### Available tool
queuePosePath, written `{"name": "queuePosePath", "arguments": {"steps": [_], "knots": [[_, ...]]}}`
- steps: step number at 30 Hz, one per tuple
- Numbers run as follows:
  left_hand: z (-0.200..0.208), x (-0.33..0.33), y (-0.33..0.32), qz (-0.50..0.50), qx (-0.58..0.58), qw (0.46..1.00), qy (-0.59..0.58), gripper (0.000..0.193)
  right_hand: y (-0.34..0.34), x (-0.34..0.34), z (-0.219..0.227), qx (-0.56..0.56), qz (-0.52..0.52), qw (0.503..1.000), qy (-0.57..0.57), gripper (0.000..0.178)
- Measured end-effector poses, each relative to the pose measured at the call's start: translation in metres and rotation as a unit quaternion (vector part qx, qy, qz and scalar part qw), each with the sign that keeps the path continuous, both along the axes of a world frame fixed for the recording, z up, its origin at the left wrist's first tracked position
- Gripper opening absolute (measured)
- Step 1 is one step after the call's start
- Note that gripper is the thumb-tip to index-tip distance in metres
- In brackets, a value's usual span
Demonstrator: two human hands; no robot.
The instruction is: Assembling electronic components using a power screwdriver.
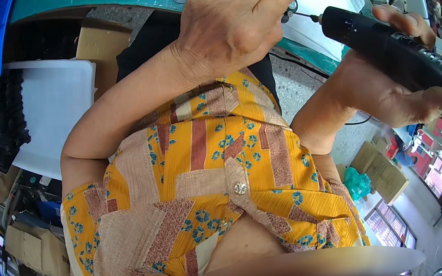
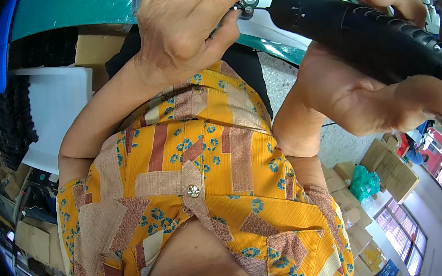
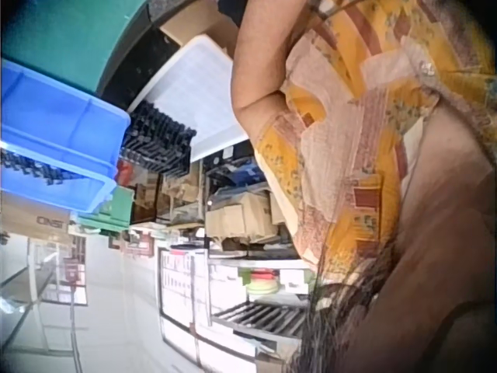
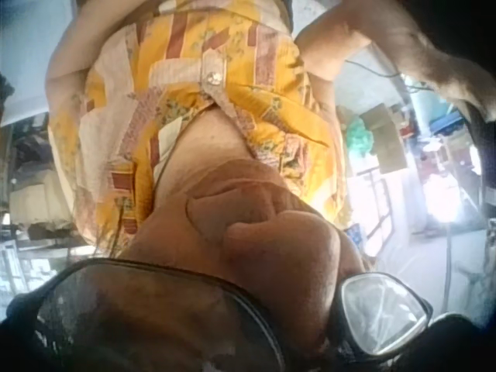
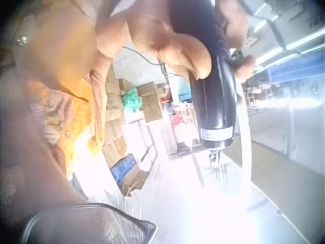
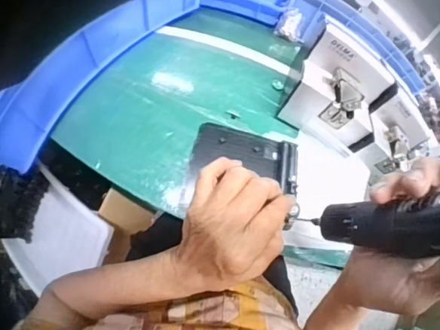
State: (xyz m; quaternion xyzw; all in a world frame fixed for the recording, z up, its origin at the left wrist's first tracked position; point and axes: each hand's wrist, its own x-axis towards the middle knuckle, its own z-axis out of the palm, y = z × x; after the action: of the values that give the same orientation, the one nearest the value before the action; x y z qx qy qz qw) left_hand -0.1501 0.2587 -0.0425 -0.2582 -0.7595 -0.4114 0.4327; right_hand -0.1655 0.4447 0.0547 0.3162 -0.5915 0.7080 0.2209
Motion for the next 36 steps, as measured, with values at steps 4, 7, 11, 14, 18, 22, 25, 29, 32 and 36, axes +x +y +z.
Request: {"name": "queuePosePath", "arguments": {"steps": [4,7,11,14,18,22,25,29,32,36], "knots": [[-0.001,-0.003,-0.003,0.009,-0.009,1.000,0.006,0.028,0.003,-0.010,-0.001,0.040,-0.034,0.998,-0.021,0.081],[0.012,-0.005,-0.002,-0.003,0.011,1.000,0.012,0.027,0.015,-0.014,0.010,0.070,0.002,0.997,-0.015,0.085],[0.019,0.006,-0.006,0.004,-0.098,0.993,-0.073,0.038,-0.004,-0.006,0.008,-0.094,-0.002,0.995,0.030,0.081],[0.017,0.013,-0.018,0.026,-0.119,0.987,-0.100,0.037,-0.025,-0.008,0.006,-0.131,-0.078,0.987,-0.046,0.072],[0.020,0.012,-0.016,-0.009,-0.121,0.989,-0.088,0.036,-0.012,0.003,0.011,-0.159,-0.136,0.976,-0.060,0.074],[0.020,0.014,-0.015,0.001,-0.131,0.987,-0.092,0.035,-0.002,0.008,0.010,-0.192,-0.087,0.975,-0.067,0.083],[0.022,0.011,-0.014,0.012,-0.134,0.987,-0.093,0.034,-0.003,0.011,0.012,-0.125,-0.172,0.968,-0.134,0.084],[0.023,0.008,-0.013,0.010,-0.128,0.987,-0.092,0.034,0.008,0.013,0.005,-0.159,-0.081,0.975,-0.132,0.088],[0.021,0.008,-0.012,0.008,-0.132,0.987,-0.090,0.035,0.002,0.013,-0.003,-0.199,-0.124,0.966,-0.107,0.089],[0.021,0.010,-0.012,0.013,-0.127,0.988,-0.081,0.035,0.003,0.017,-0.001,-0.068,-0.201,0.976,-0.048,0.079]]}}
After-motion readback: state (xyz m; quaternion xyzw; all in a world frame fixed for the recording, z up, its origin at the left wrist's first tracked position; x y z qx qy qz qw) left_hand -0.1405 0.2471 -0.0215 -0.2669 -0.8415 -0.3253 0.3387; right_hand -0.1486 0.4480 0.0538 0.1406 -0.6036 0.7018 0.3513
